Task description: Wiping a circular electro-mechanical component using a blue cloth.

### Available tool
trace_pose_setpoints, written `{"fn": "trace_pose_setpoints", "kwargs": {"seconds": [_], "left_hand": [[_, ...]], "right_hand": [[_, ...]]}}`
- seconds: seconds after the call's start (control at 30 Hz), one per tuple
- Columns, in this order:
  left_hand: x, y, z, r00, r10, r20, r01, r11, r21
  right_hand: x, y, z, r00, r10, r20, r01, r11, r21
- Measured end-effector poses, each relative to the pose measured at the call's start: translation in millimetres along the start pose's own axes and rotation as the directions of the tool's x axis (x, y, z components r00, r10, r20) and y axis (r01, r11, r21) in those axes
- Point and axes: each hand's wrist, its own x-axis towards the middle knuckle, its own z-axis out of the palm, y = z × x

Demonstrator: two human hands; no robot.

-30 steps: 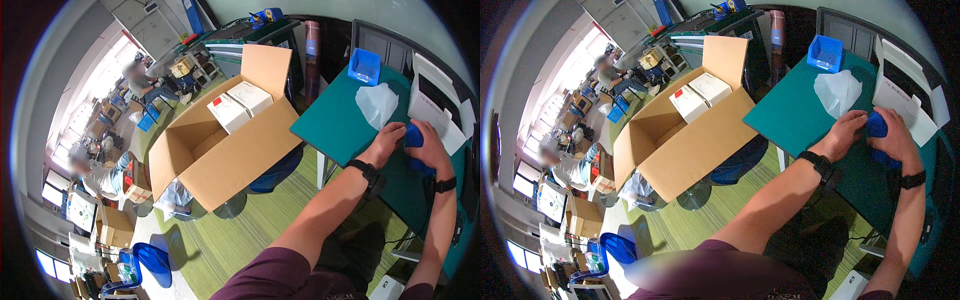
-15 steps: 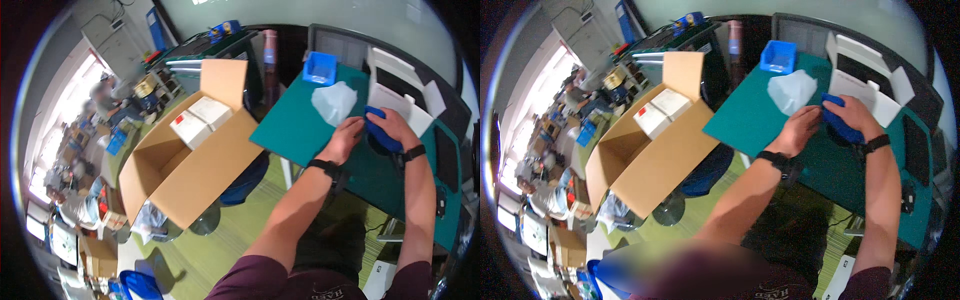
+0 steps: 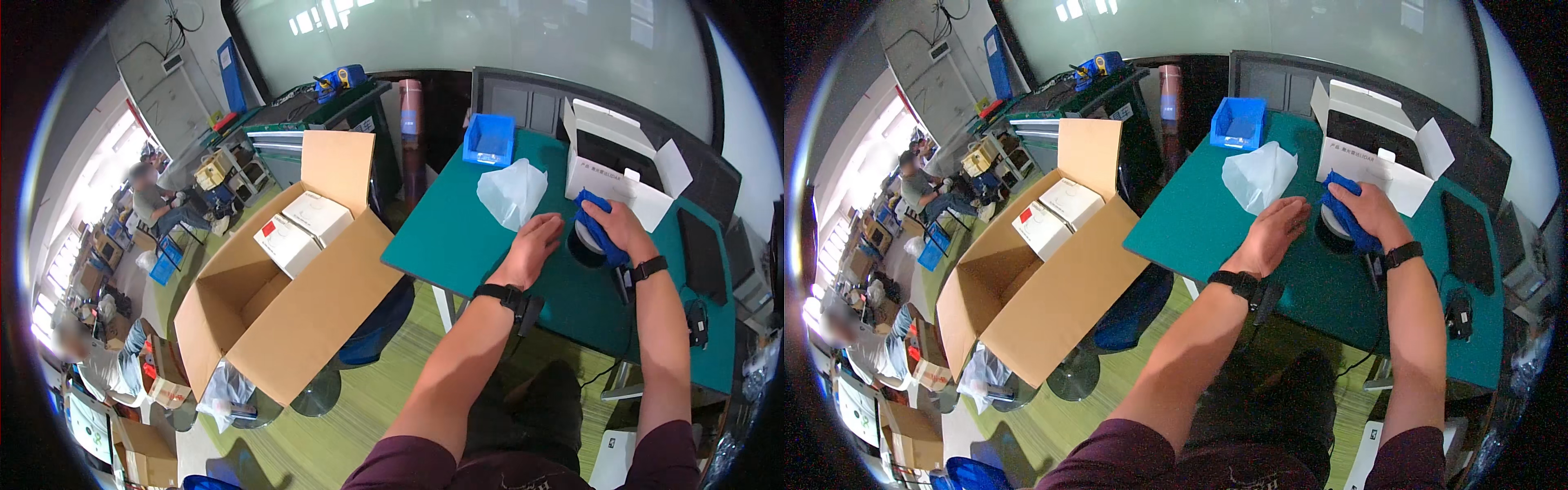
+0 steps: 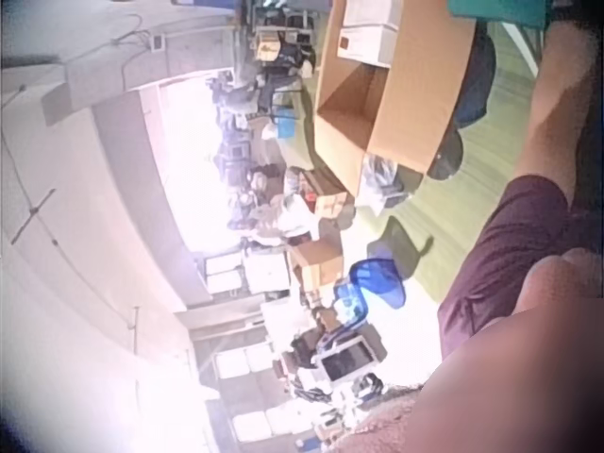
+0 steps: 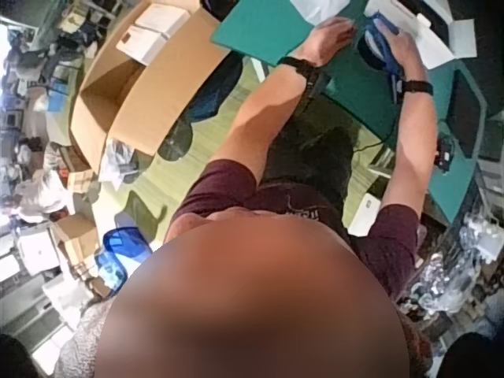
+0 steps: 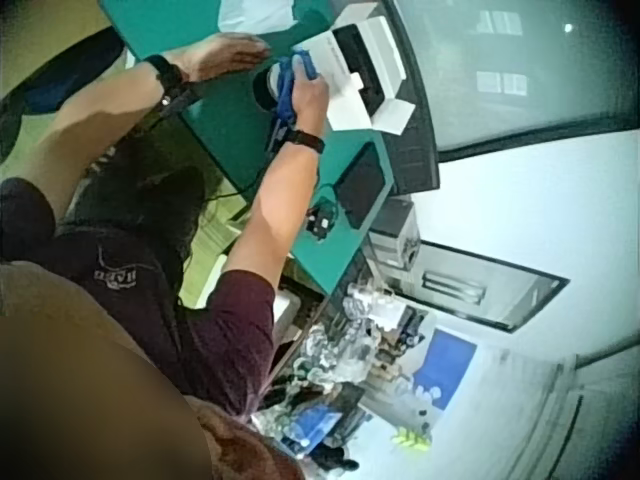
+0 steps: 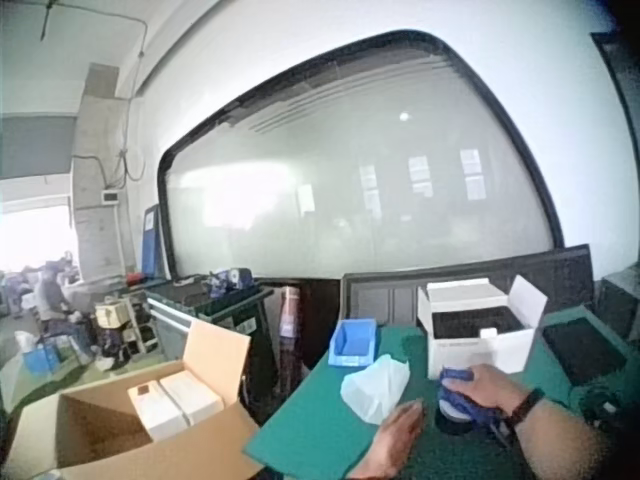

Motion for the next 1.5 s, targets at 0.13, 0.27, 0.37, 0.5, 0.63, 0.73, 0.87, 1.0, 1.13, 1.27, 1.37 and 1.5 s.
{"fn": "trace_pose_setpoints", "kwargs": {"seconds": [0.13,0.27,0.37,0.5,0.63,0.73,0.87,1.0,1.13,1.27,1.37,1.5], "left_hand": [[2.0,-2.9,0.9,1.0,-0.006,0.001,0.006,1.0,0.016],[2.3,-3.9,-1.8,1.0,-0.026,0.013,0.026,0.999,0.021],[2.9,-3.1,-1.1,1.0,-0.028,-0.004,0.029,0.998,0.054],[5.5,-5.8,-7.1,1.0,-0.024,-0.005,0.024,0.997,0.068],[5.3,-6.5,-2.9,1.0,-0.01,0.002,0.01,0.997,0.082],[6.5,-6.8,0.7,1.0,-0.023,-0.001,0.023,0.997,0.075],[8.0,-6.3,-5.4,1.0,-0.018,-0.013,0.019,0.998,0.06],[10.3,-9.4,-5.6,0.999,-0.027,-0.025,0.028,0.997,0.071],[10.3,-9.2,-9.3,1.0,-0.01,-0.001,0.01,0.998,0.064],[9.8,-10.6,-5.2,1.0,0.013,0.005,-0.013,0.999,0.046],[11.4,-9.2,-2.5,1.0,0.017,0.022,-0.018,0.999,0.05],[10.2,-13.3,-4.3,1.0,0.025,0.006,-0.025,0.999,0.029]], "right_hand": [[-11.8,-8.6,-2.1,0.984,0.015,-0.18,-0.063,0.964,-0.26],[-21.3,-6.8,-6.8,0.977,0.052,-0.207,-0.145,0.872,-0.467],[-30.0,13.2,-4.3,0.974,-0.033,-0.223,-0.07,0.895,-0.44],[-50.1,36.2,14.8,0.914,-0.18,-0.363,0.064,0.949,-0.307],[-65.5,45.9,15.7,0.959,0.005,-0.285,-0.099,0.944,-0.315],[-89.3,31.6,21.4,0.961,-0.067,-0.269,0.037,0.993,-0.116],[-121.7,-12.3,21.7,0.988,-0.124,-0.095,0.097,0.963,-0.25],[-124.8,-23.0,18.8,0.933,-0.228,-0.279,0.24,0.971,0.008],[-110.3,-38.7,1.9,0.84,-0.265,-0.474,0.333,0.941,0.065],[-91.9,-31.6,-1.4,0.652,-0.61,-0.452,0.426,0.787,-0.447],[-89.4,-9.8,17.0,0.821,-0.57,-0.008,0.474,0.691,-0.546],[-75.1,3.4,12.4,0.822,-0.569,0.035,0.542,0.76,-0.359]]}}
